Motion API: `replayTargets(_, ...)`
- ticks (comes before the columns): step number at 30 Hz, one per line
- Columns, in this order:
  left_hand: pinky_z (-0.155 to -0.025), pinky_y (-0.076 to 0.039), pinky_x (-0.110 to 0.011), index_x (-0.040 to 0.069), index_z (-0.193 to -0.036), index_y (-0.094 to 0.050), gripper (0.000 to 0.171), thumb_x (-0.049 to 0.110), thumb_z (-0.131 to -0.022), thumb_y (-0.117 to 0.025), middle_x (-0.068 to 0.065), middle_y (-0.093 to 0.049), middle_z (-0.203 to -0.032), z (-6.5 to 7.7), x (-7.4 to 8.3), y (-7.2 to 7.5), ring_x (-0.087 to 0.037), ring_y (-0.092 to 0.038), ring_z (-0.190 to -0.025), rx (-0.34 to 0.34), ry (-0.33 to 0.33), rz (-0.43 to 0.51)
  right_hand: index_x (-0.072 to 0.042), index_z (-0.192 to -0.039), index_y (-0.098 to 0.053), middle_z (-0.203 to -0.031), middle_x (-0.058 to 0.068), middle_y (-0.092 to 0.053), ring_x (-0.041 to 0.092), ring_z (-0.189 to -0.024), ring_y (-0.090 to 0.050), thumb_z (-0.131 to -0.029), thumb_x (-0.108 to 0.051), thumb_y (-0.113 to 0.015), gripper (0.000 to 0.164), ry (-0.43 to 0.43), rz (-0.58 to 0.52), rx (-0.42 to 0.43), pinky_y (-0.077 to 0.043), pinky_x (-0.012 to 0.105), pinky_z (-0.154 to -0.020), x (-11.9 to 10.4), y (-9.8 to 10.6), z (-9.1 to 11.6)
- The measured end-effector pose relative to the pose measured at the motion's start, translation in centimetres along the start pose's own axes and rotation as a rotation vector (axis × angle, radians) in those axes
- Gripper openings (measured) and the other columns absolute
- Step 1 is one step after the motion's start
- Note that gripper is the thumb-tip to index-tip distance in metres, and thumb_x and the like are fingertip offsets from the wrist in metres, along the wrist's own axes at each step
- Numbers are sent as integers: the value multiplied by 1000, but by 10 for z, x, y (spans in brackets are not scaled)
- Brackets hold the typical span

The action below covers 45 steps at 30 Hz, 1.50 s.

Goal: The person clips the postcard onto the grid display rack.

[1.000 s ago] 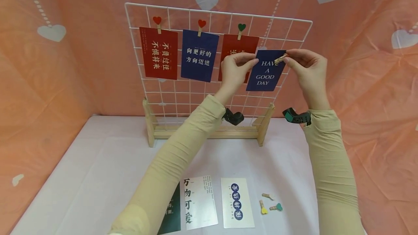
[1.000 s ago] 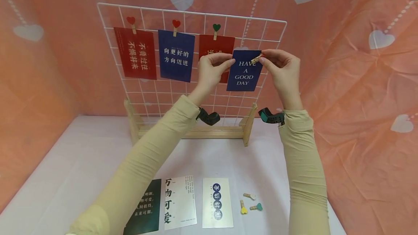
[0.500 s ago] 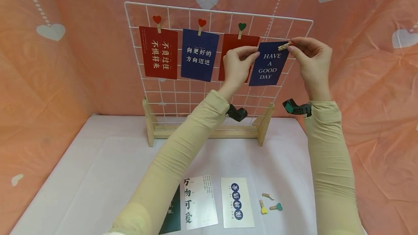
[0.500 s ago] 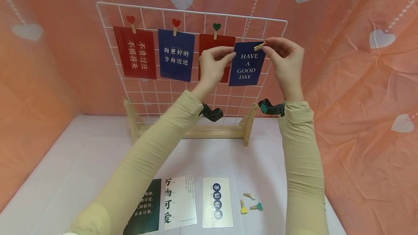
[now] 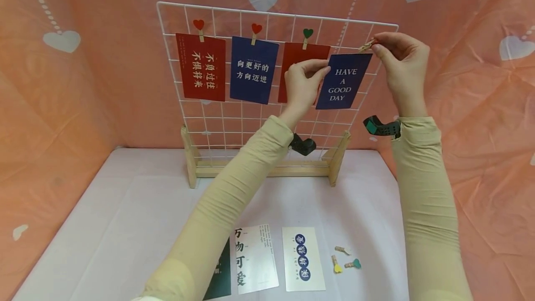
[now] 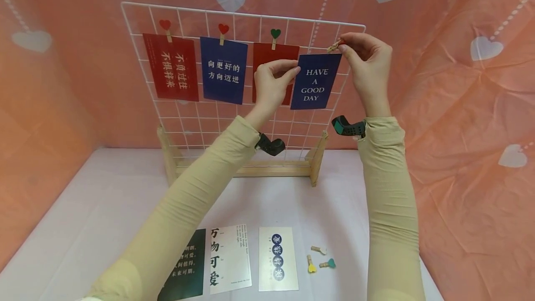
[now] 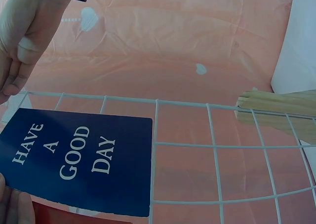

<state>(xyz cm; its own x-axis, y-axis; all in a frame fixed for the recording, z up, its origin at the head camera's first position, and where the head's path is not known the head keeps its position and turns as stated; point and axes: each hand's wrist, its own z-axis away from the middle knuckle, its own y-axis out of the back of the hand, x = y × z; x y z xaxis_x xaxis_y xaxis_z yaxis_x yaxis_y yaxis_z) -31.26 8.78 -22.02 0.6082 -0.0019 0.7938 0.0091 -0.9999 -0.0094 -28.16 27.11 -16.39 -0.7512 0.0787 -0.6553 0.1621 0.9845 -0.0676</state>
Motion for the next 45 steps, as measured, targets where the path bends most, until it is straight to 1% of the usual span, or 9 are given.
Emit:
replayTargets(6,-71,-50,-15,7,-106,-74,19,12,-88,-70,-2,-72,-94,-3,5,1,-7,-64,-81,15,-11,-11,9,-95,-71,-89,14,-70,20,-82,-65,-81,4,-72,16,17,73,-10,-51,24,-80,-2,-1,-6)
replayTargets(12,-71,-49,-15,8,-106,-74,19,13,-89,-69,-1,-72,-95,-5,7,0,-7,-63,-82,11,-20,-53,12,-90,-71,-83,14,-71,18,-75,-66,-79,8,-72,11,57,83,1,-52,23,-76,-9,-5,-6)
replayTargets(16,-70,-49,-15,9,-106,-74,19,13,-88,-69,0,-72,-94,-5,7,-1,-6,-63,-81,14,-17,-64,14,-88,-70,-80,16,-71,18,-73,-67,-78,10,-72,10,85,90,6,-53,24,-76,-11,-8,-6)
replayTargets(18,-69,-49,-15,9,-106,-74,19,13,-88,-69,0,-72,-93,-5,7,-1,-6,-63,-80,19,-16,-68,14,-87,-70,-81,16,-71,18,-74,-68,-79,10,-72,10,82,98,-3,-53,25,-78,-12,-9,-7)
replayTargets(26,-68,-49,-14,8,-106,-74,19,14,-89,-69,0,-72,-94,-5,7,-2,-6,-63,-79,26,-17,-72,7,-92,-73,-86,14,-72,13,-78,-68,-84,3,-70,10,54,338,-39,-53,25,-81,-11,-8,-11)
replayTargets(31,-66,-49,-15,9,-105,-75,18,14,-89,-69,0,-72,-90,-6,7,-2,-7,-62,-76,37,-22,-88,6,-93,-74,-89,17,-71,12,-79,-68,-84,-1,-71,12,51,400,-63,-53,25,-81,-4,-5,-18)
replayTargets(37,-65,-49,-15,10,-105,-75,18,15,-89,-69,1,-72,-90,-7,8,-2,-6,-63,-75,41,-24,-105,2,-93,-75,-86,5,-73,8,-79,-67,-84,-8,-73,14,46,479,-91,-52,22,-79,-5,-4,-22)
replayTargets(39,-65,-49,-15,10,-105,-75,18,15,-89,-69,1,-72,-90,-7,9,-2,-6,-63,-75,43,-25,-110,1,-93,-75,-86,4,-73,6,-78,-67,-84,-10,-73,15,47,505,-100,-51,20,-78,-6,-5,-23)
replayTargets(45,-64,-49,-15,10,-106,-75,18,15,-89,-69,1,-72,-90,-7,9,-2,-7,-63,-75,46,-28,-113,3,-94,-75,-90,9,-73,3,-78,-67,-84,-7,-73,14,39,547,-117,-51,18,-76,-9,-8,-25)
